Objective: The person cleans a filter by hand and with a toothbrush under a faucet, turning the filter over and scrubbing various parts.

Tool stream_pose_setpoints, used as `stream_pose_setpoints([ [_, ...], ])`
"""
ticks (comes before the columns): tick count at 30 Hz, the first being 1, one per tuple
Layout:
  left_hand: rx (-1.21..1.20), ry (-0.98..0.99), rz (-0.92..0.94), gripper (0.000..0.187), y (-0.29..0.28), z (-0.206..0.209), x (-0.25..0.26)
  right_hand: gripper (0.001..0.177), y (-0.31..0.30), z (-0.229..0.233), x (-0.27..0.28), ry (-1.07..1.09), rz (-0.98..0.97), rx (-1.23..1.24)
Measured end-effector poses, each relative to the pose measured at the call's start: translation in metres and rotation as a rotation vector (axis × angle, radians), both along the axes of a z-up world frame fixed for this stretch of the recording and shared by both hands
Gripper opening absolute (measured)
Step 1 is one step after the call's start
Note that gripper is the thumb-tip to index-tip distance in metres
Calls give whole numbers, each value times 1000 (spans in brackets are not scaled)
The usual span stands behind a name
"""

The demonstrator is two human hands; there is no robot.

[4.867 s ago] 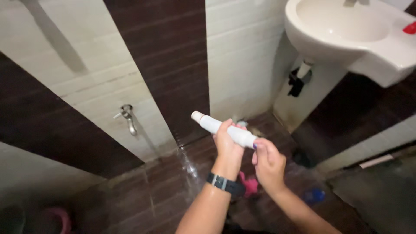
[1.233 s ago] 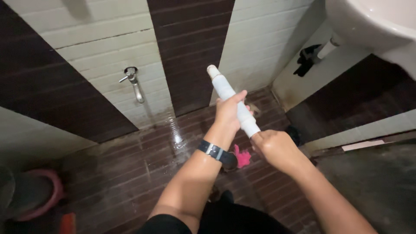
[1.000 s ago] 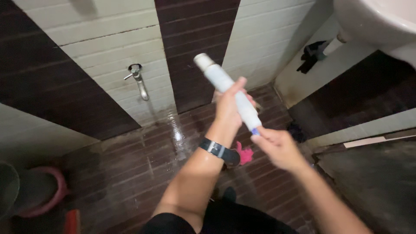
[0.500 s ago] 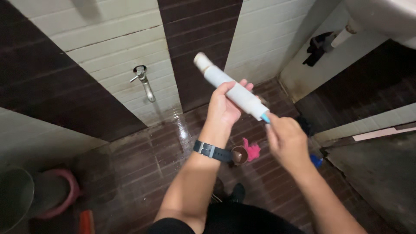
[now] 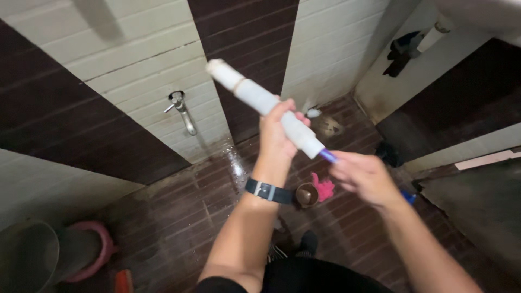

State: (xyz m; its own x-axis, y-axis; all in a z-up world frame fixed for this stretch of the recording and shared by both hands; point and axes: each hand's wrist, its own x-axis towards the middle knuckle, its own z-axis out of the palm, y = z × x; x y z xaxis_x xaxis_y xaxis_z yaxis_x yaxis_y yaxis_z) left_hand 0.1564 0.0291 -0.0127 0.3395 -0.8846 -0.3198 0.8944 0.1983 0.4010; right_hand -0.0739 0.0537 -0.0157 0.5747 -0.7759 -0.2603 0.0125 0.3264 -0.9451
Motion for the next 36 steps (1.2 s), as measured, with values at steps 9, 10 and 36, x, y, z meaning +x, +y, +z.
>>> stream_pose_setpoints([
  [9, -169, 50, -80, 62, -2, 3, -7, 37, 26, -4, 2, -550, -69, 391],
  [10, -185, 38, -82, 62, -6, 3, -7, 36, 25, -4, 6, -532, -79, 386],
  [36, 310, 354, -155, 53, -31, -86, -19, 29, -29, 78, -12, 671, 673, -1344],
])
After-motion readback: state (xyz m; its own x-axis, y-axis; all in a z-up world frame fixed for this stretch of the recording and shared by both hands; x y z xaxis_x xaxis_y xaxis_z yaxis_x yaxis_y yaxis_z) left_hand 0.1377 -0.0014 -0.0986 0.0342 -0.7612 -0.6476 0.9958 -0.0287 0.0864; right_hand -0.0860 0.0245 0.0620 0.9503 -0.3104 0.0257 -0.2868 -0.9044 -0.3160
